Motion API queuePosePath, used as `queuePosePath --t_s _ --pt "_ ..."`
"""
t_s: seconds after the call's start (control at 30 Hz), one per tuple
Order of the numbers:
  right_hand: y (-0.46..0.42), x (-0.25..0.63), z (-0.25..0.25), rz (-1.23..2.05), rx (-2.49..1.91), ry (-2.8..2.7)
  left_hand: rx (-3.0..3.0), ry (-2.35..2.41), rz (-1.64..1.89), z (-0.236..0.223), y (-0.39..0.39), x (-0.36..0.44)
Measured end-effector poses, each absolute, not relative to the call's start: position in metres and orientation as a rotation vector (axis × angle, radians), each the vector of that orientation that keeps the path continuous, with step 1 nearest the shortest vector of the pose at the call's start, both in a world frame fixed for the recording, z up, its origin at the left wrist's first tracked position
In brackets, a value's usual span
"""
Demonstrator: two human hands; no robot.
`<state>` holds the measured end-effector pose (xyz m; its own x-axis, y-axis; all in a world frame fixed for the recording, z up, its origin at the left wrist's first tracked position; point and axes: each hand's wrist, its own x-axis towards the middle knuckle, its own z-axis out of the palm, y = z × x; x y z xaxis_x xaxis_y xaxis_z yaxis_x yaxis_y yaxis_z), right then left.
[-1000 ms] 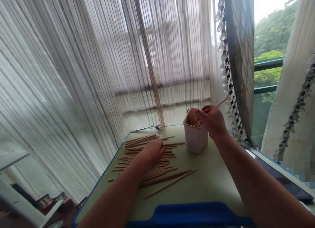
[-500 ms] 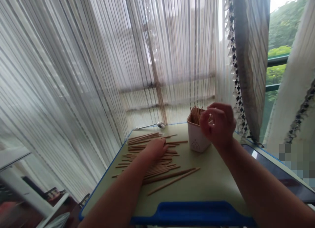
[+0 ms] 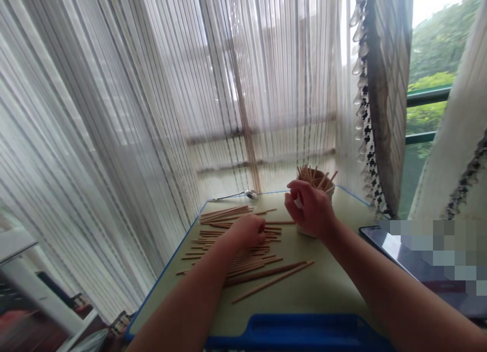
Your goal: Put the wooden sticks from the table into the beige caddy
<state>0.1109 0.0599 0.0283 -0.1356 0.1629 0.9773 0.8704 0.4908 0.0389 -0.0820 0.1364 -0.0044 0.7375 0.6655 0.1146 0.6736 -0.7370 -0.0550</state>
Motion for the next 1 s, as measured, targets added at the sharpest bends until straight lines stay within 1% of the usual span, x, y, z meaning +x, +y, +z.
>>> queuePosePath --t_s 0.13,0.3,0.5,1.0 --pt "0.061 0.118 0.029 -0.747 -0.953 -1.567 -2.858 -1.084 -0.134 -0.004 0.137 -0.081" --pt "0.062 0.116 0.028 -0.745 -0.940 -1.575 -2.781 -1.094 -0.255 -0.009 0.141 -0.080" --pt "0.061 0.110 0.024 -0.759 -0.896 -1.652 -2.728 -1.197 -0.139 -0.015 0.148 -0.080" --pt "0.055 0.089 0.019 -0.639 -0.887 -1.924 -2.733 -1.216 -0.074 -0.013 0.145 -0.079"
